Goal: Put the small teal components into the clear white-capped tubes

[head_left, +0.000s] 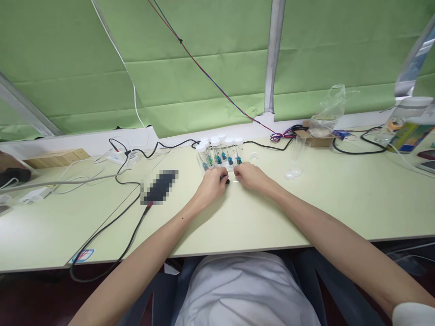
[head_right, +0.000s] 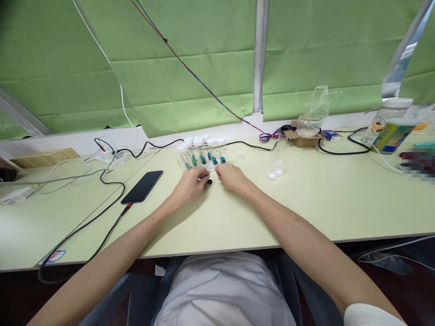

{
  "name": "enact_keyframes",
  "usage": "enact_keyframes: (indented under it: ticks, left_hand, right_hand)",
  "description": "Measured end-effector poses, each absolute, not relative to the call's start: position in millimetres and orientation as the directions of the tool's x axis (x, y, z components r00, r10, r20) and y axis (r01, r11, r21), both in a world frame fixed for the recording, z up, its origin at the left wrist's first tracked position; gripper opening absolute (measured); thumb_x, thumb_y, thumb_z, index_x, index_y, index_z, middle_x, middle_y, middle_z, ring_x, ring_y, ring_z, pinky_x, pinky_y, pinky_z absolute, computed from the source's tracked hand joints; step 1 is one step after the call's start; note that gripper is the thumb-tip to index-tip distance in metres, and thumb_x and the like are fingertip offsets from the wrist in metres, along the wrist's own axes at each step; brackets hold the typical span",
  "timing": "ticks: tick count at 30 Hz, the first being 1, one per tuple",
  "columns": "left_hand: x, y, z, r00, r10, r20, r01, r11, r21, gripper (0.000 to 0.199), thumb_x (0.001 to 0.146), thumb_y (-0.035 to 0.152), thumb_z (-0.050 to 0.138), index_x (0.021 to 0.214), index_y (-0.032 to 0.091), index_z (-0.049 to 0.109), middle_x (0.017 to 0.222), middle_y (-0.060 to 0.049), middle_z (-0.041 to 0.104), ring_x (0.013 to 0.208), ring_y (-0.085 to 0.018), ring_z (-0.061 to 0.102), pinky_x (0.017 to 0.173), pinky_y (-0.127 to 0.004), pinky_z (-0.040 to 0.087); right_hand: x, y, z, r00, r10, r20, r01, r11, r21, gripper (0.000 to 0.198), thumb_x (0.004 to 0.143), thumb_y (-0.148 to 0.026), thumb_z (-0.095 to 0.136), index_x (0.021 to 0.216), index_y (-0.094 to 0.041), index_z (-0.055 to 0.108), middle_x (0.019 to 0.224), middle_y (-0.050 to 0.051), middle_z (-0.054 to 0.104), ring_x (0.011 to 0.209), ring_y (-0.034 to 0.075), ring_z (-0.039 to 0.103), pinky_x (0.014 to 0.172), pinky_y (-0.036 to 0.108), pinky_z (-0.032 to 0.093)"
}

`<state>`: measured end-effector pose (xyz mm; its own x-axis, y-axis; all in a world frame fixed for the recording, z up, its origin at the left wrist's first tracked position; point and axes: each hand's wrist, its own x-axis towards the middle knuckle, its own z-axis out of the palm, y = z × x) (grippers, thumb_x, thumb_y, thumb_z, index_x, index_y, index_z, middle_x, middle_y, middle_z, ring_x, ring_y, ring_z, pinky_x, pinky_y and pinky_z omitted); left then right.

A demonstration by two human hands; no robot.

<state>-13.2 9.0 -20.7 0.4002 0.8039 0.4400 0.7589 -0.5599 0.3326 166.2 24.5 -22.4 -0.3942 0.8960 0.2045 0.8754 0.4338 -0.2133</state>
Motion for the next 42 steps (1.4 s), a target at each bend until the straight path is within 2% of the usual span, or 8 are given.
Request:
enact_keyframes:
  ticks: [10,17,23,28,35,42]
  left_hand:
    - [-12.2,8.0,-15.2,0.333,0.793,0.510,0.751,-0.550,0.365,0.018,0.088,0.019,0.049,0.080,0.020,0.066,0.081,-0.006,0.071,0.076,-0.022,0.064,0.070,-0.033,0.047]
    - [-8.9,7.2,-11.0,0.202,0.798,0.568,0.664,-0.538,0.519,0.014,0.086,0.022,0.053,0.080,0.019,0.065,0.083,-0.004,0.073,0.074,-0.018,0.068,0.072,-0.028,0.053]
    - [-7.4,5.7,-8.2,0.161,0.817,0.553,0.630,-0.517,0.580,0.012,0.086,0.024,0.055,0.083,0.019,0.065,0.085,-0.004,0.074,0.074,-0.017,0.068,0.071,-0.027,0.054]
    - [-7.3,5.8,-8.9,0.134,0.820,0.557,0.630,-0.504,0.591,0.012,0.086,0.026,0.055,0.084,0.019,0.065,0.085,-0.004,0.074,0.072,-0.017,0.068,0.068,-0.027,0.053]
    - [-5.9,6.4,-8.9,0.086,0.816,0.571,0.592,-0.503,0.630,0.015,0.087,0.029,0.056,0.086,0.019,0.067,0.083,-0.004,0.073,0.069,-0.015,0.066,0.067,-0.026,0.053]
    - [-5.4,4.9,-7.6,0.064,0.799,0.598,0.565,-0.523,0.638,0.017,0.087,0.031,0.057,0.085,0.018,0.067,0.083,-0.005,0.072,0.072,-0.016,0.065,0.065,-0.025,0.054]
  right_hand:
    - [169.7,26.1,-18.9,-0.379,0.891,0.250,0.878,0.432,-0.208,0.023,0.088,-0.008,0.048,0.092,-0.019,0.068,0.096,0.011,0.072,0.087,0.023,0.063,0.061,0.028,0.028]
    - [172.0,25.7,-14.9,-0.369,0.893,0.257,0.880,0.424,-0.213,0.022,0.088,-0.007,0.047,0.087,-0.018,0.067,0.092,0.011,0.070,0.083,0.022,0.062,0.059,0.027,0.026]
    - [173.8,28.1,-17.7,-0.380,0.890,0.250,0.867,0.437,-0.238,0.018,0.090,-0.014,0.052,0.091,-0.018,0.069,0.094,0.010,0.071,0.084,0.021,0.062,0.062,0.027,0.029]
    - [172.7,27.9,-22.2,-0.436,0.877,0.201,0.842,0.477,-0.253,0.009,0.087,-0.023,0.064,0.091,-0.018,0.071,0.096,0.010,0.071,0.086,0.020,0.063,0.064,0.026,0.032]
    - [169.2,25.1,-22.1,-0.448,0.879,0.163,0.844,0.476,-0.246,0.017,0.087,-0.009,0.055,0.086,-0.017,0.070,0.095,0.010,0.071,0.086,0.019,0.063,0.064,0.025,0.033]
    - [167.3,21.7,-21.0,-0.446,0.871,0.206,0.838,0.487,-0.245,0.012,0.086,-0.013,0.058,0.084,-0.017,0.069,0.093,0.009,0.071,0.081,0.019,0.062,0.061,0.026,0.031]
